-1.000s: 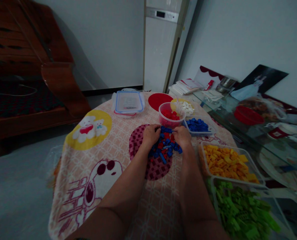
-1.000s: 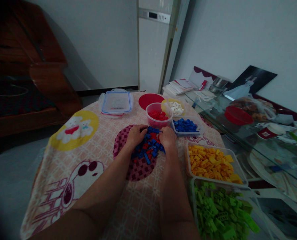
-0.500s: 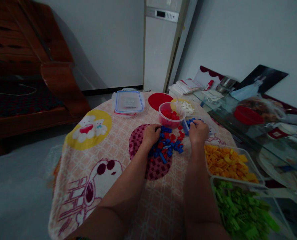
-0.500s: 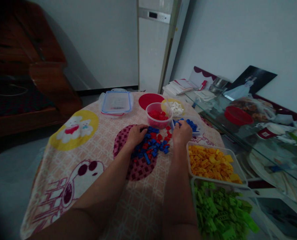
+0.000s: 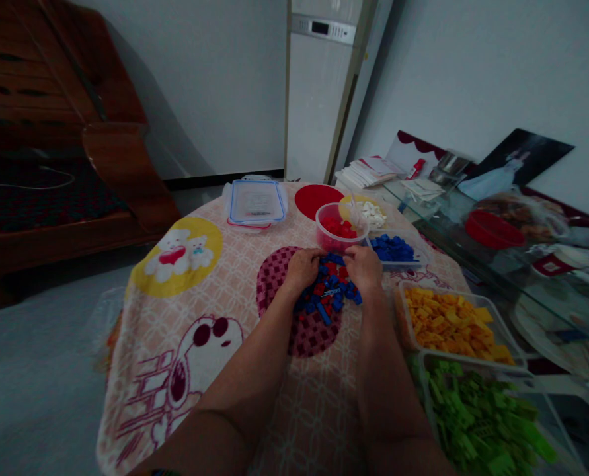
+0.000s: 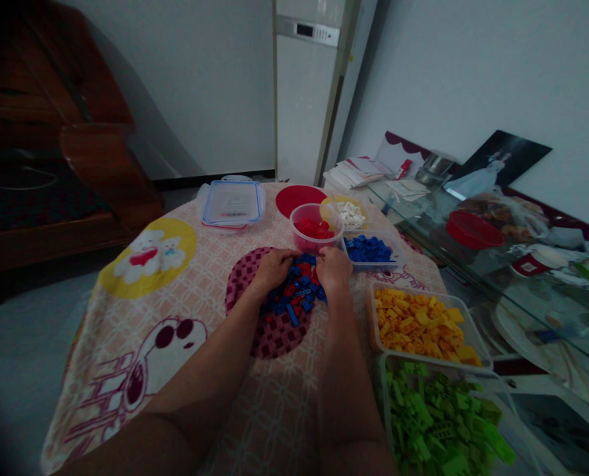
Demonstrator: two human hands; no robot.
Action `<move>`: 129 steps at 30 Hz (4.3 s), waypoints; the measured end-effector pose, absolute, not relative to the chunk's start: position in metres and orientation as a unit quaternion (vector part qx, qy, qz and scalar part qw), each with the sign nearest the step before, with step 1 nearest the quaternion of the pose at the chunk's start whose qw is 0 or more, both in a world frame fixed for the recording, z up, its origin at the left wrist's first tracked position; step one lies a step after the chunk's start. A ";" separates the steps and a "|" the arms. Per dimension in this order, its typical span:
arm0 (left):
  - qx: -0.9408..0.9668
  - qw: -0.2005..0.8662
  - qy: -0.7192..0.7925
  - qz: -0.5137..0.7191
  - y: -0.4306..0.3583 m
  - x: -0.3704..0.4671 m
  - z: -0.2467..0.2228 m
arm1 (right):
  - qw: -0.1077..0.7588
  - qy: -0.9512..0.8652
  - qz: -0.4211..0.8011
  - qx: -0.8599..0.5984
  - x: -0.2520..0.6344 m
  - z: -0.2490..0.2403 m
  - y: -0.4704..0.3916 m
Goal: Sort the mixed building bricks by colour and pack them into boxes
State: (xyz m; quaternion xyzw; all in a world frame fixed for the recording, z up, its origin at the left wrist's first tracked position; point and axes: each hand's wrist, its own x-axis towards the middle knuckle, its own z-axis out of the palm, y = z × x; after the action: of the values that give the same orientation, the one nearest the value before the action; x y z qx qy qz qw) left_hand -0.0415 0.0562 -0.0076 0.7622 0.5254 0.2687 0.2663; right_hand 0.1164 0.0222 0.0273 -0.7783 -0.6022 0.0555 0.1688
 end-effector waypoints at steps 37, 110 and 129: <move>0.732 0.278 0.531 0.324 0.053 -0.042 -0.006 | 0.272 -0.403 -0.025 -0.873 0.153 0.048 0.007; 0.801 0.226 0.471 0.294 0.066 -0.050 -0.017 | 0.461 -0.469 -0.038 -0.752 0.168 0.033 0.017; 0.794 0.221 0.484 0.294 0.065 -0.049 -0.018 | 0.357 -0.528 -0.049 -0.769 0.164 0.032 0.017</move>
State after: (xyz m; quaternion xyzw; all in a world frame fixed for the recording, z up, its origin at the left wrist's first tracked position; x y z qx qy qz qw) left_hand -0.0492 0.0652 -0.0184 0.7944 0.4838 0.2936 0.2205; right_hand 0.1638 0.0166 0.0315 -0.7688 -0.5280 -0.0487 0.3575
